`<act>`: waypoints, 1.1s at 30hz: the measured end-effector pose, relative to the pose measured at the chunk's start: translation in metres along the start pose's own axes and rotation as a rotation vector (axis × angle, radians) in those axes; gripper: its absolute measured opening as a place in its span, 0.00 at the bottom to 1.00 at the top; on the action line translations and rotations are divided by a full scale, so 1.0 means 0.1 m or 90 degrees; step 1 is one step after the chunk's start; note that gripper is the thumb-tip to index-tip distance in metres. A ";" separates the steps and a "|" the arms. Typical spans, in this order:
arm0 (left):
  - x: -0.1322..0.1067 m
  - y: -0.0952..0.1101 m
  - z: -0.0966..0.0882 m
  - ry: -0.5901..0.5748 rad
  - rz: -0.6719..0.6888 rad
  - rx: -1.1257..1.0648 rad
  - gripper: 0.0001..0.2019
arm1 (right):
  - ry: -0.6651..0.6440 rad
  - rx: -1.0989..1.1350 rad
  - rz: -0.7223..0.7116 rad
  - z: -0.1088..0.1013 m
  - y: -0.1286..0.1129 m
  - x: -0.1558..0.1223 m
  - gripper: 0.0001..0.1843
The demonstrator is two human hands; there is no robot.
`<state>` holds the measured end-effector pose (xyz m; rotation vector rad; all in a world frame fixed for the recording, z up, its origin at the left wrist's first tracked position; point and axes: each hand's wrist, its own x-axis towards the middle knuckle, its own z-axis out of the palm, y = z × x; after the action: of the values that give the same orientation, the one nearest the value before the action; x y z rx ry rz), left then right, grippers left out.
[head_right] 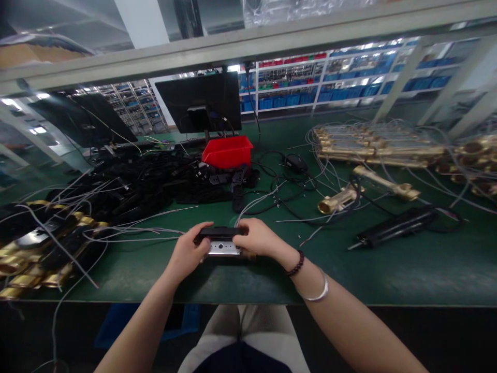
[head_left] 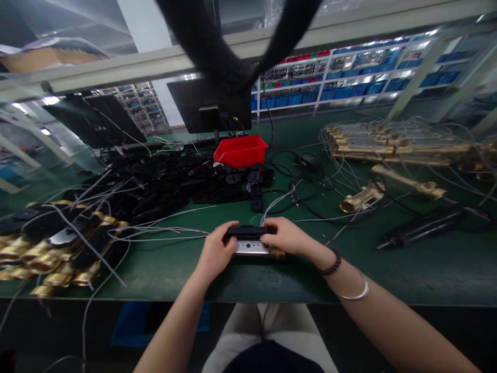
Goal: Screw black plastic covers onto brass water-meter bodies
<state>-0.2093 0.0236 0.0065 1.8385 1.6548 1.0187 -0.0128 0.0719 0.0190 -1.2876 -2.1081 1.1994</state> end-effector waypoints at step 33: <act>-0.01 -0.12 0.04 0.034 0.100 -0.111 0.17 | 0.213 -0.030 -0.288 0.22 0.18 -0.35 0.17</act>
<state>-0.2136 0.0247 -0.0050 1.8606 1.4180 1.2459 -0.0006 0.0351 -0.0049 -0.8823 -2.0335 0.6943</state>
